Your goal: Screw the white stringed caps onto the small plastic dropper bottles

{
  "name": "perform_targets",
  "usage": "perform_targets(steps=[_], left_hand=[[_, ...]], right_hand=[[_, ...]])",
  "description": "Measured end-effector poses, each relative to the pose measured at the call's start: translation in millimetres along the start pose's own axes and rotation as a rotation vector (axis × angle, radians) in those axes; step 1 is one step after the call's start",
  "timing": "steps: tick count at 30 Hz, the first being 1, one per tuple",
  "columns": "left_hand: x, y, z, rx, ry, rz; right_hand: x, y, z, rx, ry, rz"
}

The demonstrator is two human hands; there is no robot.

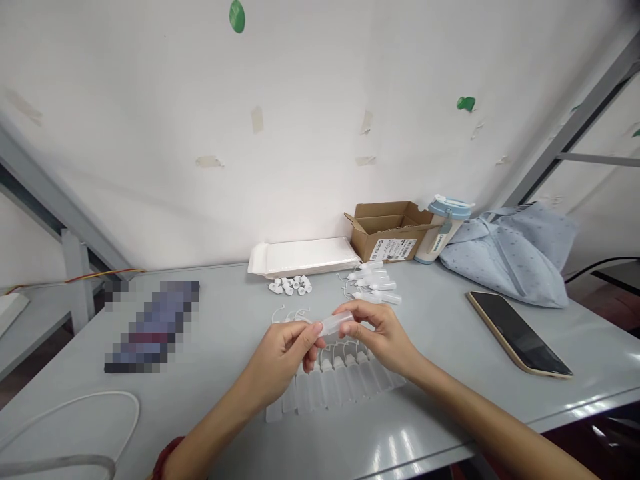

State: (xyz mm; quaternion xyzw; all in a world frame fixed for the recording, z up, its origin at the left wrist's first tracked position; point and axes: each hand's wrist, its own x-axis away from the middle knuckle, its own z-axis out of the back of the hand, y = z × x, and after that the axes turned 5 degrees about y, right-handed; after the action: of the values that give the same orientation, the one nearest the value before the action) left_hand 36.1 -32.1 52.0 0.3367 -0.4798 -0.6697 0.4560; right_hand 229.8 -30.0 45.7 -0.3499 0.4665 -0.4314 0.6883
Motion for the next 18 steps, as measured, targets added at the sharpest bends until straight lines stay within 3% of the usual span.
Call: perform_targets(steps=[3, 9, 18], left_hand=[[0.8, -3.8, -2.2, -0.174, 0.064, -0.154], [1.2, -16.0, -2.9, -0.569, 0.208, -0.644], [1.0, -16.4, 0.1, -0.697, 0.235, -0.829]], right_hand=[[0.0, -0.2, 0.1, -0.018, -0.006, -0.02], [-0.3, 0.5, -0.4, -0.141, -0.032, -0.115], [-0.4, 7.6, -1.1, -0.187, -0.06, -0.207]])
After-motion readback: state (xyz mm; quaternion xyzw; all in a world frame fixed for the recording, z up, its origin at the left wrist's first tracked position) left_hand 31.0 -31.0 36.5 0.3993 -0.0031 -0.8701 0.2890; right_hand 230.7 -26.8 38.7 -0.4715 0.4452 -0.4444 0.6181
